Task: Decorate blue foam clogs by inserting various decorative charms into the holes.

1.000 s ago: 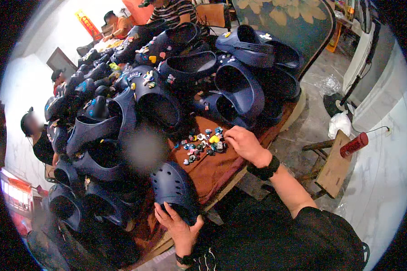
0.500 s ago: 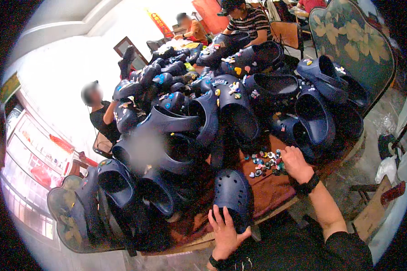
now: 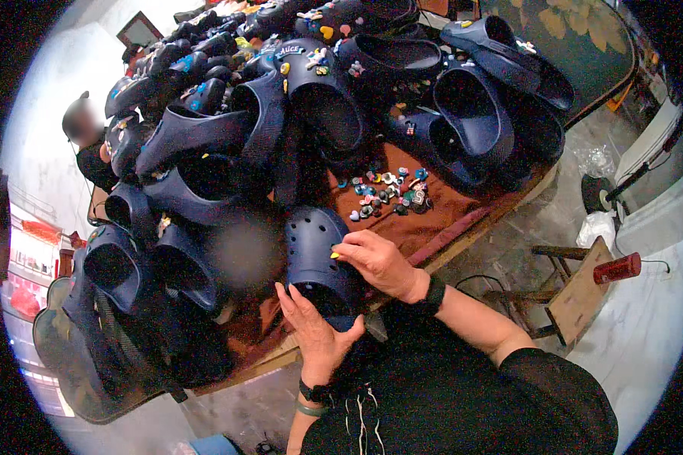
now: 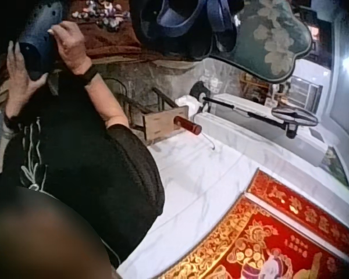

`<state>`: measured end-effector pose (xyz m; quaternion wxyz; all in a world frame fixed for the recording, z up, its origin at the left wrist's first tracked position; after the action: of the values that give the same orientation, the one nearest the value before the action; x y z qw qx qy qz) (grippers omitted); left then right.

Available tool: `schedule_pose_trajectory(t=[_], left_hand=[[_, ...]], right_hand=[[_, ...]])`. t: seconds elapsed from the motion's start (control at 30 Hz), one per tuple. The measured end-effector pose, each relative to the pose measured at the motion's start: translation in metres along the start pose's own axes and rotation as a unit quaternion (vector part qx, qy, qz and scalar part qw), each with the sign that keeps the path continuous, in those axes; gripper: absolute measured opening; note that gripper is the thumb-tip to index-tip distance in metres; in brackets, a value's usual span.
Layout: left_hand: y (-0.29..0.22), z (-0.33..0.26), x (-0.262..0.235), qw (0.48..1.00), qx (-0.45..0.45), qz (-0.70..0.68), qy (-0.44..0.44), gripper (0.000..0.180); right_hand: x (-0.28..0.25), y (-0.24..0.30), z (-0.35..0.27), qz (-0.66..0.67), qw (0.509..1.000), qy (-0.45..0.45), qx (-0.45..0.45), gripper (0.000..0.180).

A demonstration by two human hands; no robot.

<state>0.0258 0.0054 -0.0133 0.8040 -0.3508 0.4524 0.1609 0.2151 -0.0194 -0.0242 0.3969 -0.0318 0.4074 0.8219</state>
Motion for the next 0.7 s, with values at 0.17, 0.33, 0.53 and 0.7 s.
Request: schedule_pose_trajectory(t=[0.17, 0.33, 0.53, 0.7], left_hand=[[-0.004, -0.004, -0.001, 1.0, -0.004, -0.003, 0.0, 0.124], [-0.003, -0.007, -0.005, 0.999, -0.017, -0.003, 0.032, 0.131], [0.001, -0.004, -0.005, 0.999, -0.006, -0.012, 0.047, 0.13], [0.007, 0.007, -0.001, 0.999, 0.016, -0.014, 0.04, 0.13]], right_hand=[[0.009, 0.004, -0.011, 0.04, 0.999, -0.021, -0.023, 0.024], [0.007, 0.003, -0.01, 0.048, 0.999, -0.012, -0.02, 0.023], [0.001, -0.006, -0.01, 0.001, 0.998, -0.002, -0.058, 0.023], [0.005, -0.008, -0.004, 0.041, 0.999, 0.012, -0.026, 0.026]])
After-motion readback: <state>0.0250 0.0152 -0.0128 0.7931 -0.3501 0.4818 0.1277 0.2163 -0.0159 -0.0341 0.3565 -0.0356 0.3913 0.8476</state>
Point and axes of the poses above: each hand's wrist, its own z-axis towards the middle knuckle, its own x-axis out of the palm, y = z × x, the point moved 2 cm from there along z, towards the middle knuckle, and after that the axes turned 1 degree about -y, right-handed, at the moved point
